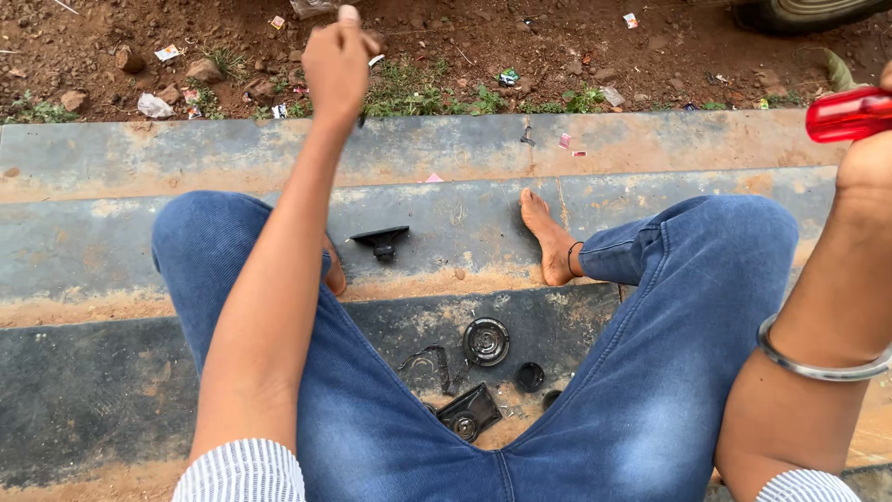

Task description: The person sits on steps and uses a red screwdriver to assemble small black mechanical parts. They manipulate a circular component and a rectangular housing, tightening screws to join them together.

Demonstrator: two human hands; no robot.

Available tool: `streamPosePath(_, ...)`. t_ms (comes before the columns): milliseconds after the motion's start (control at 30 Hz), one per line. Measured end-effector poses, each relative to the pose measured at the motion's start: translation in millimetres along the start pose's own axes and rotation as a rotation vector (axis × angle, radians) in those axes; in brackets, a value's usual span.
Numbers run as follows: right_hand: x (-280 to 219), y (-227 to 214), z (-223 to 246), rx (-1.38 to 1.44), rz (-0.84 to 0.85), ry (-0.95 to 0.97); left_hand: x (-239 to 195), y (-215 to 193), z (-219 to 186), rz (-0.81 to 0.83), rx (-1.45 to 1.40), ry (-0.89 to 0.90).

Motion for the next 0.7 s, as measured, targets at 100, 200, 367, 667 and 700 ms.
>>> streamPosePath(100, 1, -10, -7, -0.14, -0.031, 0.032, -8, 10, 38, 0.213, -0.188, -0.516)
streamPosePath(200, -2, -12, -19, -0.267, -0.042, 0.074, -25, 7, 50, 0.288, -0.209, -0.637)
streamPosePath(367, -10, -4, -31, -0.484, -0.002, 0.129, -28, 14, 67, 0.194, 0.025, -0.548)
streamPosePath(667, -44, 61, -7, -0.97, 0.511, 0.131, -29, 32, -4, 0.143, 0.044, -0.348)
streamPosePath(700, -52, 77, -8, -1.02, 0.63, 0.135, -26, 28, -20, 0.12, 0.038, -0.293)
Point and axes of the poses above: each hand's wrist, its own x-axis towards the middle knuckle, its own y-axis out of the palm, z = x × y, the point moved 8 cm from there along x, towards the middle knuckle, and after that the axes turned 6 degrees about -x, right-handed, at the moved point
